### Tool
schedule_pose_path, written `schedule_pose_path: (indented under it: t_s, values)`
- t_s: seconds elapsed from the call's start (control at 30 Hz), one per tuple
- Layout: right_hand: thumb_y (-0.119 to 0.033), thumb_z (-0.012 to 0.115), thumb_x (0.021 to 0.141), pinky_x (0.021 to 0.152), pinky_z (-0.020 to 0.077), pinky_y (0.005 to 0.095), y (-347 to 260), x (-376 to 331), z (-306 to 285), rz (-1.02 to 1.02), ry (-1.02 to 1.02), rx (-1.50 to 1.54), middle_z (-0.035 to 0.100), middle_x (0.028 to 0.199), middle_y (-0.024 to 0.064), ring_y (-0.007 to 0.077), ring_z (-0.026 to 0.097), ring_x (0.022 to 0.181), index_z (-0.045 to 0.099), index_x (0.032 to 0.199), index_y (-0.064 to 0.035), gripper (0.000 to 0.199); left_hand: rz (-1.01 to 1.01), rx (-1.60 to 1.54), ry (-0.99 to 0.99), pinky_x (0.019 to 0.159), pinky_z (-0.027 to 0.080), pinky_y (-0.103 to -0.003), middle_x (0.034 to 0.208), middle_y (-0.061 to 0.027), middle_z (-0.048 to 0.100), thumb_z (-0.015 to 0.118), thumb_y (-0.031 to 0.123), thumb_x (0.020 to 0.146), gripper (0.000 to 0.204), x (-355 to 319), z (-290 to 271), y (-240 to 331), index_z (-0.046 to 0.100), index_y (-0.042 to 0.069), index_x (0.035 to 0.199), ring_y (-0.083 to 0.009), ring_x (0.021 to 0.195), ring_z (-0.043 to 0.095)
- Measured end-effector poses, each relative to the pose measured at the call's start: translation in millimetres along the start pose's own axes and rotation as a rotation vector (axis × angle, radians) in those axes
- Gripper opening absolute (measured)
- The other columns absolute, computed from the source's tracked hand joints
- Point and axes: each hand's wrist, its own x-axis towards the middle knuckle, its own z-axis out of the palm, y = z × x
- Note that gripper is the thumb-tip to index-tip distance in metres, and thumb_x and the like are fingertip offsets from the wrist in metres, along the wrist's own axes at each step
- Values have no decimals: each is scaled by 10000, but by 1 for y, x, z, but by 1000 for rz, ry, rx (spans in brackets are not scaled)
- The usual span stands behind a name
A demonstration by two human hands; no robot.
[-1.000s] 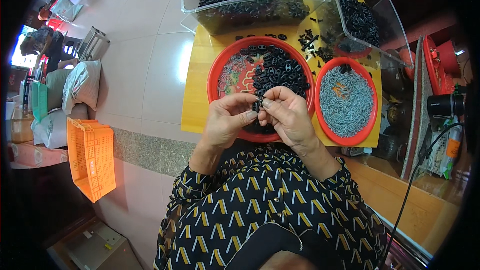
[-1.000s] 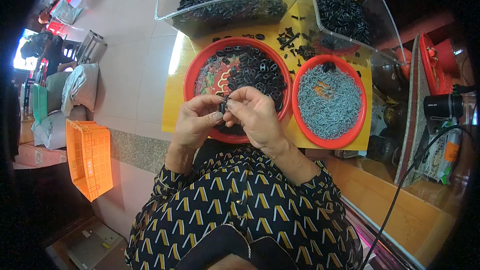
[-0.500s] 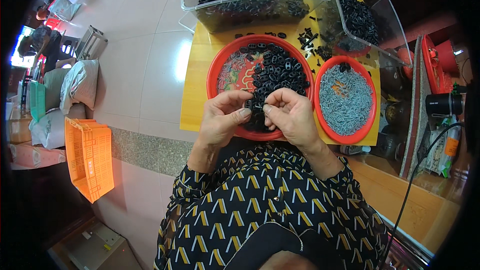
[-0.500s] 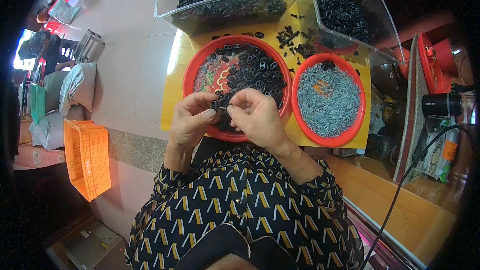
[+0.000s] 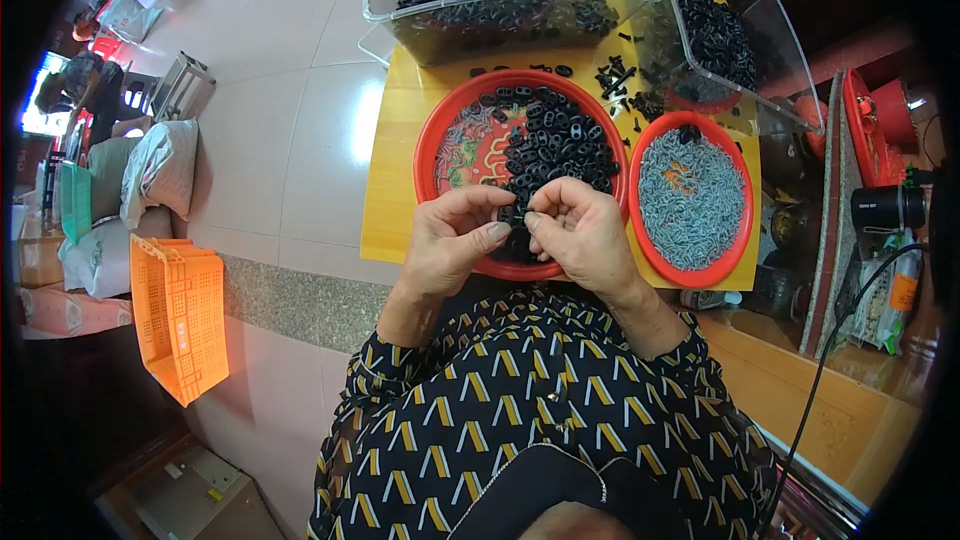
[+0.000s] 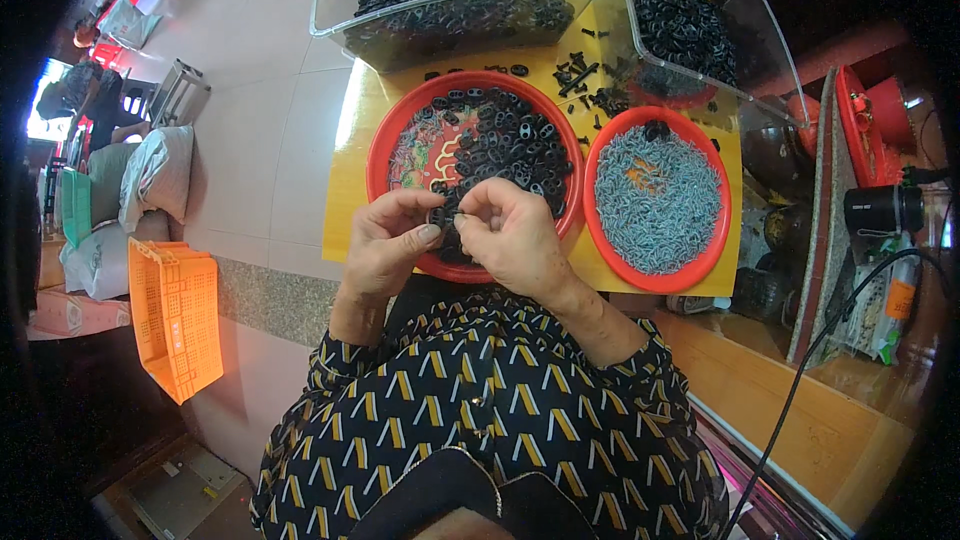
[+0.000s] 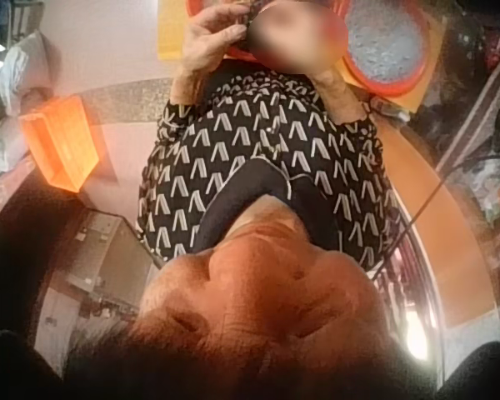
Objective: The person sits at a table and assembles small black padlocks by hand. They pick up a lock body and a shackle from a red bowl, insert the shackle into the body, and secure it. The process is repeated continuously with multiple lock units.
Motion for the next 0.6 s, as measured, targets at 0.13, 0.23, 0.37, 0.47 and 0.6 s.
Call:
schedule_pose_path:
  t_s: [0.13,0.23,0.37,0.47,0.6]
  values:
    - [-15,552,784,461,401,178,-1,-1,1,23,-6,31,537,682,3,34,503,553,517,822,17,62,19,44,-11,738,450,-230,893,-45,580,613,-41,735,300,-1,0,-1,548,-25,1028,-101,823,543]
    - [-19,557,782,466,418,182,-1,0,2,36,-15,0,543,682,9,46,518,553,519,824,18,67,1,76,2,753,451,-238,906,-53,586,606,-41,741,298,-3,2,0,546,-25,1033,-108,829,551]
    - [-28,576,780,490,462,191,-2,1,1,70,-54,91,560,697,22,68,549,571,534,836,11,80,5,108,7,733,454,-230,905,-56,591,594,-23,760,295,-3,3,-1,539,-27,1050,-103,807,553]
    - [-38,590,782,511,489,200,8,6,-8,90,-154,275,569,713,34,83,564,592,547,851,5,92,-9,153,19,692,455,-217,884,-51,597,586,2,775,289,-3,0,-3,537,-27,1059,-94,765,550]
    - [-57,607,783,533,500,206,18,10,-12,89,-232,430,571,736,41,94,570,622,553,866,2,115,24,189,-2,640,447,-204,845,-41,603,578,20,787,271,-4,-1,-5,544,-23,1052,-80,715,540]
